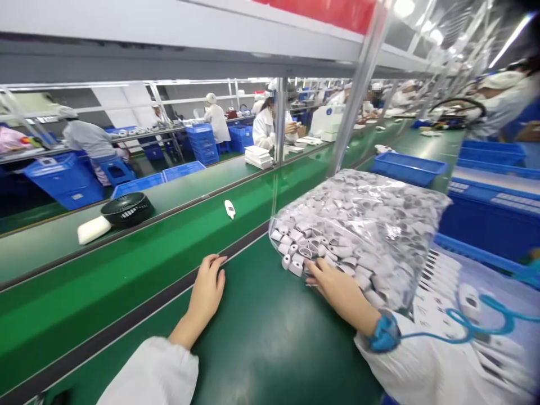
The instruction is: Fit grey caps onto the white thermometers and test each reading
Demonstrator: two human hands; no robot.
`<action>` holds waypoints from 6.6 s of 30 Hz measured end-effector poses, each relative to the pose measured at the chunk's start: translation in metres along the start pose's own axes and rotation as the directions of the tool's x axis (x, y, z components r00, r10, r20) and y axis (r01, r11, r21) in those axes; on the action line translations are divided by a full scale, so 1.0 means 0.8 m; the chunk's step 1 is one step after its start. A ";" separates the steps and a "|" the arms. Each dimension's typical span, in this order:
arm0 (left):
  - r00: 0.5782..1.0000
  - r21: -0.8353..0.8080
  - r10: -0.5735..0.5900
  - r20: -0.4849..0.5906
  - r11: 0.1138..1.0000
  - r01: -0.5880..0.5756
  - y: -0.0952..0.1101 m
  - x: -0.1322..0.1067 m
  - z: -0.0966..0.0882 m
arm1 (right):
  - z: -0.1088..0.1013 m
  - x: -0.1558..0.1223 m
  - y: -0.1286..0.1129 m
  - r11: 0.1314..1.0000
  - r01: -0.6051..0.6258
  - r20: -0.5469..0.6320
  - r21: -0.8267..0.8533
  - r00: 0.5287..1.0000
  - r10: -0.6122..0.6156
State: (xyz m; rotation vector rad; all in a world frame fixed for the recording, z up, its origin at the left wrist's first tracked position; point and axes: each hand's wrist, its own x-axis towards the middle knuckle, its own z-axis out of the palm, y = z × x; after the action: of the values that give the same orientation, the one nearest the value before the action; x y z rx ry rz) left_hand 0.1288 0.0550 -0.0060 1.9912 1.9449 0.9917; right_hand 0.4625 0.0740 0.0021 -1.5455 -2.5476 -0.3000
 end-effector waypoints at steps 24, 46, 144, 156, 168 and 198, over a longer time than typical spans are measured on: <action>0.920 -0.458 -0.390 0.029 0.813 0.359 -0.005 0.153 0.012 | 0.008 0.018 0.021 0.992 0.104 -0.536 0.070 0.842 -0.051; 0.989 -0.971 -0.134 0.056 0.225 0.086 0.190 -0.146 -0.224 | -0.216 0.072 -0.152 -0.457 0.185 -0.148 0.870 0.982 0.116; 0.988 -0.348 -0.154 -0.010 0.927 0.141 0.189 -0.134 -0.189 | -0.231 0.062 -0.219 -0.169 0.361 -0.375 0.917 0.925 -0.056; 0.979 -0.790 -0.170 -0.113 0.613 0.015 0.176 -0.126 -0.189 | -0.222 0.065 -0.214 -0.045 0.404 -0.407 0.914 0.908 -0.100; 0.979 -0.882 -0.101 -0.177 0.457 -0.113 0.172 -0.123 -0.194 | -0.223 0.060 -0.229 0.594 0.684 -0.763 0.423 0.622 -0.174; 0.992 -0.957 -0.069 0.104 0.264 0.119 0.160 -0.126 -0.209 | -0.204 0.058 -0.231 0.276 0.769 -0.817 0.576 0.556 0.155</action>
State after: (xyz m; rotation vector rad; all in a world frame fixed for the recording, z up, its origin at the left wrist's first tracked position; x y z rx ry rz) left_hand 0.1463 -0.1078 0.1599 1.0702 0.8580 1.5441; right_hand 0.2801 -0.0092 0.1534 -0.1772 -1.6267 0.3967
